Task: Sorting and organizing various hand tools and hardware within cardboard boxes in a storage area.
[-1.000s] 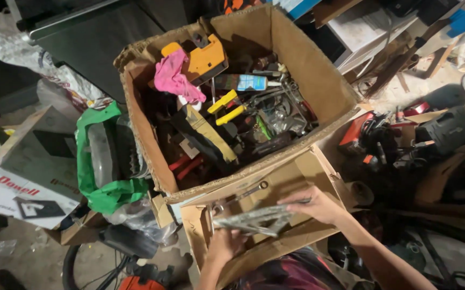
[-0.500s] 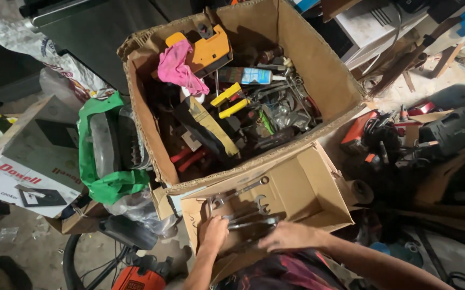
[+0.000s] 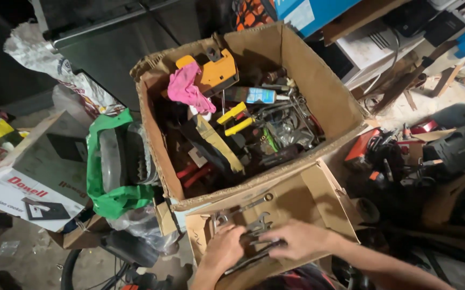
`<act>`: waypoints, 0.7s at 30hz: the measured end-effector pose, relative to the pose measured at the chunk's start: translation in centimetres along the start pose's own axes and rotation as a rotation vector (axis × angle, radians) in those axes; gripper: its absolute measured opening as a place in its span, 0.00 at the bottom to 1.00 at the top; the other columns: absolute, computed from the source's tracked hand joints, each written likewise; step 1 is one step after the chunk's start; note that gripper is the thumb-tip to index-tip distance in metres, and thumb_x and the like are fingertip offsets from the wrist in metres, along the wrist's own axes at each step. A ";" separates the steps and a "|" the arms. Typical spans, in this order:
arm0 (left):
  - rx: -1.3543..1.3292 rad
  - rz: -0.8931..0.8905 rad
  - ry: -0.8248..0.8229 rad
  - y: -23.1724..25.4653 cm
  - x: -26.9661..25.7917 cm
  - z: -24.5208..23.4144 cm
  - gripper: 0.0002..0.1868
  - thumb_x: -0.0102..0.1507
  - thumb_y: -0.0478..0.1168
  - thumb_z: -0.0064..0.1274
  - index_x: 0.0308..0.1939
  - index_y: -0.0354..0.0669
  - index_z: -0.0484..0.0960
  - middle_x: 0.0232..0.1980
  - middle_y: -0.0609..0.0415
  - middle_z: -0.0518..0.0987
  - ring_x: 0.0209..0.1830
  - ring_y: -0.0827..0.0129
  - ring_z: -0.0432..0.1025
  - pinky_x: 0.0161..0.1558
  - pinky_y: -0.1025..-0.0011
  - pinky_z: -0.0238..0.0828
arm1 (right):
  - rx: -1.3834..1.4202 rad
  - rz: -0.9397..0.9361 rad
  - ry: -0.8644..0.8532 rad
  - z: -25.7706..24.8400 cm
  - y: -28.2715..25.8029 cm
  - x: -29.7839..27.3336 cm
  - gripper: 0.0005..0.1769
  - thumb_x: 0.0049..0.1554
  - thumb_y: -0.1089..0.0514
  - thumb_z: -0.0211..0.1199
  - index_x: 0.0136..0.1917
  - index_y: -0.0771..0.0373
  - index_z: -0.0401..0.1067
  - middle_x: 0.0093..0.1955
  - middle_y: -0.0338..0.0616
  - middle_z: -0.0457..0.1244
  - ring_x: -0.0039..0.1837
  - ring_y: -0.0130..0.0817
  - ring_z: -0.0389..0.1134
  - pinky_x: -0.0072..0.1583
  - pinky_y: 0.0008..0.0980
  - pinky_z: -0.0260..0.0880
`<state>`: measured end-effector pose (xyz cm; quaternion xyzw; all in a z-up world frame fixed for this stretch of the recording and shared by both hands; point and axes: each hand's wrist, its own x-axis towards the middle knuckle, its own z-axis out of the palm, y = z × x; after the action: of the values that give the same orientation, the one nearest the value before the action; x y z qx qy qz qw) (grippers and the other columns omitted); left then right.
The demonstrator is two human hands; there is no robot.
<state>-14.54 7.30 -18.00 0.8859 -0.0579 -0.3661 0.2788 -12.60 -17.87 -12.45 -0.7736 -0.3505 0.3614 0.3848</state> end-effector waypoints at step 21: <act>1.021 0.405 0.286 0.1 17.5 -20.1 0.23 0.62 0.38 0.53 0.60 0.64 0.77 0.64 0.55 0.73 0.60 0.56 0.70 0.49 0.54 0.69 | -0.653 0.368 0.355 -20.3 0.8 11.7 0.17 0.59 0.46 0.58 0.56 0.54 0.78 0.52 0.52 0.70 0.56 0.55 0.70 0.57 0.54 0.71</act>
<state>11.91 10.89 -17.11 0.9204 -0.3580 -0.1070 -0.1151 10.20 -15.64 -7.56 -0.9551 -0.2308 0.1552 0.1026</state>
